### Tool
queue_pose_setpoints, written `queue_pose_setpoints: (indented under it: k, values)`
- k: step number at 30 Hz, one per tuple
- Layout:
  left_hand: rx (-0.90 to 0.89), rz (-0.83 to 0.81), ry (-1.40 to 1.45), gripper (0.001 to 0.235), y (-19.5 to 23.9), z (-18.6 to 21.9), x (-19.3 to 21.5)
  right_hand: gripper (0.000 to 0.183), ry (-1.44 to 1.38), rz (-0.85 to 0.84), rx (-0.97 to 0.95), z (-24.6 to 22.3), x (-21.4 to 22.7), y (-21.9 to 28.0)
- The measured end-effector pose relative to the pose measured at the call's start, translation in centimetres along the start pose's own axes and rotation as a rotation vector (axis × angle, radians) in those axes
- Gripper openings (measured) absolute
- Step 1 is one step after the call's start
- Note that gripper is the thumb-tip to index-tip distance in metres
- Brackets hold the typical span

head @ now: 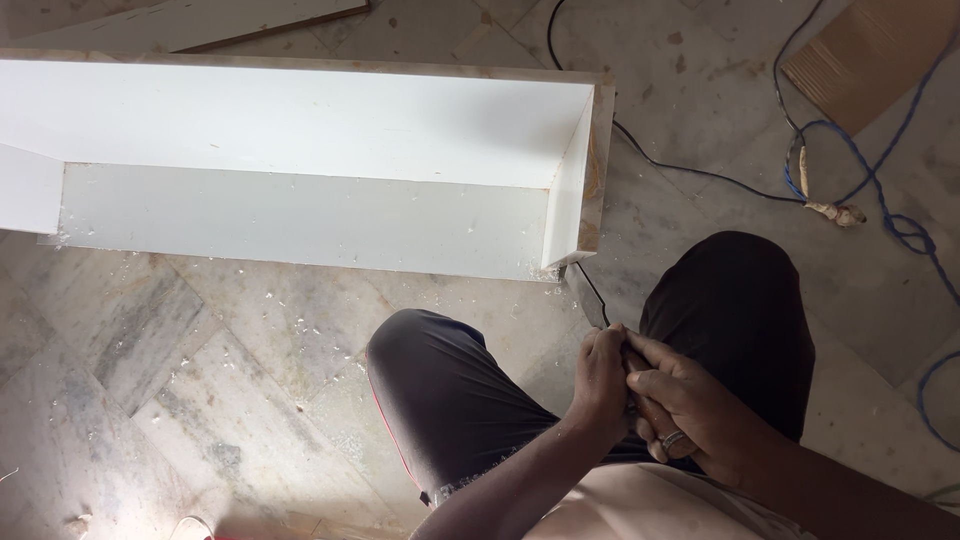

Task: The person uses a chisel to scrape and smooth the edges of a white wooden furniture piece. They hold the chisel with both hands and work along the side and corner of the piece.

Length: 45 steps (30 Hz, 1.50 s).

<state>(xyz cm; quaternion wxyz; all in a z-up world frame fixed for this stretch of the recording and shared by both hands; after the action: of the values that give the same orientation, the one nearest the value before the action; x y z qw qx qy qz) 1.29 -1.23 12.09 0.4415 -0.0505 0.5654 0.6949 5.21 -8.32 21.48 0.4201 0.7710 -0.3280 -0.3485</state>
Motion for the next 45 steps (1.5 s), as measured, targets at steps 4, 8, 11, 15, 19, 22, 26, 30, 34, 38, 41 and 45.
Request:
queue_pose_setpoints:
  k: [4, 8, 11, 15, 19, 22, 26, 30, 34, 38, 41, 45]
  values:
    - [0.034, 0.043, 0.021, 0.031, -0.2, 0.3, 0.1, 0.071, -0.005, -0.063, 0.033, -0.6, -0.4, -0.4]
    - [-0.06, -0.011, 0.02, 0.033, -0.7, 0.4, -0.2, 0.068, 0.035, 0.0, 0.006, -0.6, 0.2, -0.3]
    - [-0.122, -0.024, 0.031, 0.035, -0.7, 0.8, -0.2, 0.069, 0.017, -0.039, 0.007, -0.9, -0.4, -0.2]
    - [0.09, 0.069, 0.006, 0.031, -0.5, 0.1, 0.0, 0.069, 0.022, -0.012, 0.014, -1.3, -0.4, 0.1]
    - [-0.039, 0.04, 0.027, 0.03, -0.1, 1.5, -0.6, 0.067, 0.057, -0.003, -0.001, -1.8, -0.6, 0.0]
    - [-0.045, 0.039, -0.004, 0.033, -1.0, 2.1, -0.3, 0.066, 0.066, -0.051, 0.053, -2.4, -1.1, -0.8]
    - [-0.096, 0.008, 0.047, 0.03, -1.7, 1.4, 0.2, 0.065, 0.05, 0.036, -0.021, -2.0, -0.7, -0.9]
    - [-0.1, 0.055, -0.018, 0.032, -2.3, 0.8, 1.1, 0.065, 0.075, -0.04, 0.026, -2.4, -1.4, -0.8]
    - [-0.12, 0.019, 0.032, 0.033, -2.8, 0.7, 1.1, 0.065, 0.071, 0.011, -0.006, -2.4, -1.0, -1.1]
    - [-0.109, 0.034, 0.005, 0.034, -2.4, 0.5, 1.2, 0.065, 0.076, -0.017, -0.023, -1.8, -0.8, -1.5]
    - [-0.092, 0.044, 0.039, 0.033, -2.3, 0.7, 0.9, 0.065, 0.093, -0.007, -0.014, -1.6, -0.2, -2.0]
    - [0.023, 0.136, 0.183, 0.026, -2.1, 0.0, 1.2, 0.067, 0.07, -0.005, -0.017, -1.4, -0.1, -2.3]
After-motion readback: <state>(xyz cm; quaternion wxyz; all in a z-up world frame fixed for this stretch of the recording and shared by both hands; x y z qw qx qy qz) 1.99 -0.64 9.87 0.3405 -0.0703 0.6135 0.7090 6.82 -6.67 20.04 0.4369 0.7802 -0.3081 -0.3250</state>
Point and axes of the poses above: each hand's wrist, its own y-axis away from the middle knuckle, its own x-axis out of the back of the hand, z = x × y, the point moved 6 cm from there along -y, towards the middle knuckle, and after that the axes turned 5 degrees about -z, right-handed, at the moved point
